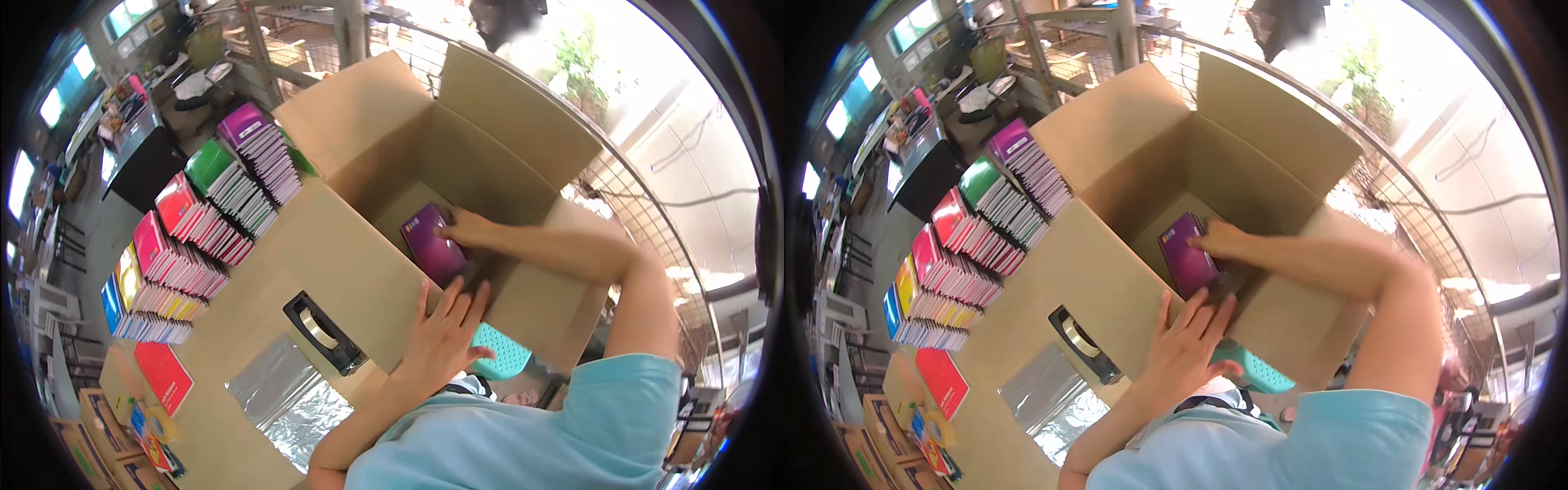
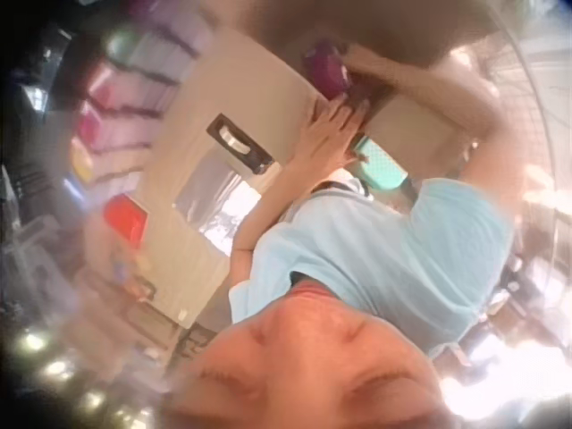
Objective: The person gathers small notebooks of various colors from a stack, places them in a clear plastic sleeve, folds the plastic, secures it with tape using a dispenser, and places the wrapped bundles into a cardboard box.
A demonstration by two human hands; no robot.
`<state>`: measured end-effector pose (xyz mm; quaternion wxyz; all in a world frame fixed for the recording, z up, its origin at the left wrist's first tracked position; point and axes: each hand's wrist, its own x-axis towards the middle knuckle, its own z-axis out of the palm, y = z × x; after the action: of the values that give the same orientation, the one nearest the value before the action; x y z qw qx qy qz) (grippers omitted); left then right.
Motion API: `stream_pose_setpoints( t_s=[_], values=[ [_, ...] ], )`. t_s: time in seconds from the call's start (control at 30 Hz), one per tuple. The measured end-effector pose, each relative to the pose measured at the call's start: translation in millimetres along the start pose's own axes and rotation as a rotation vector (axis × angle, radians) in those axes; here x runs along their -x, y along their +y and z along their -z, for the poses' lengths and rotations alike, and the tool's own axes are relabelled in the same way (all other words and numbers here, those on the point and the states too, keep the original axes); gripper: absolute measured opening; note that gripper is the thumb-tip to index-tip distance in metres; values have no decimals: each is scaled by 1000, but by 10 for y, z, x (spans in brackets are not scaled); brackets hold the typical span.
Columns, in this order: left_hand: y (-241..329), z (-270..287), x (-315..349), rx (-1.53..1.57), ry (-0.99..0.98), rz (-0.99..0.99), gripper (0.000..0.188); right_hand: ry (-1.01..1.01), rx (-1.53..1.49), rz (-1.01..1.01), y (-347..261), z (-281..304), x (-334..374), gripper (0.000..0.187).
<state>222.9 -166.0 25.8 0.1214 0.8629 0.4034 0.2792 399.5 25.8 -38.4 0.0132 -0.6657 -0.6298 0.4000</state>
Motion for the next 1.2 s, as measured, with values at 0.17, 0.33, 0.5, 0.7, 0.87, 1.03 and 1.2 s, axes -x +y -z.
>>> stream_pose_setpoints(
  t_s=[0.17, 0.33, 0.5, 0.7, 0.87, 1.03, 1.2],
  values=[
    [-536, -140, 184, 141, 228, -252, 20, 14, -381, 355, -654, 134, 486, 63],
    [-100, -12, -138, 183, 584, -559, 13, 352, -663, 406, 669, 1266, 289, 47],
    [213, 418, 151, 133, 721, -594, 15, 257, -1024, 638, -394, 1487, 835, 47],
    [68, 248, 409, 26, 810, -525, 11, 127, -941, 601, -1413, 889, 1449, 38],
    [275, -160, 270, -21, 764, -457, 23, 183, -840, 470, -1264, 754, 1400, 28],
    [771, -396, 178, 257, 363, -177, 52, 198, -853, 255, -590, 556, 1008, 33],
    [-148, 401, 220, 36, 103, -143, 103, 101, -707, 216, -110, 498, 766, 38]
  ],
)
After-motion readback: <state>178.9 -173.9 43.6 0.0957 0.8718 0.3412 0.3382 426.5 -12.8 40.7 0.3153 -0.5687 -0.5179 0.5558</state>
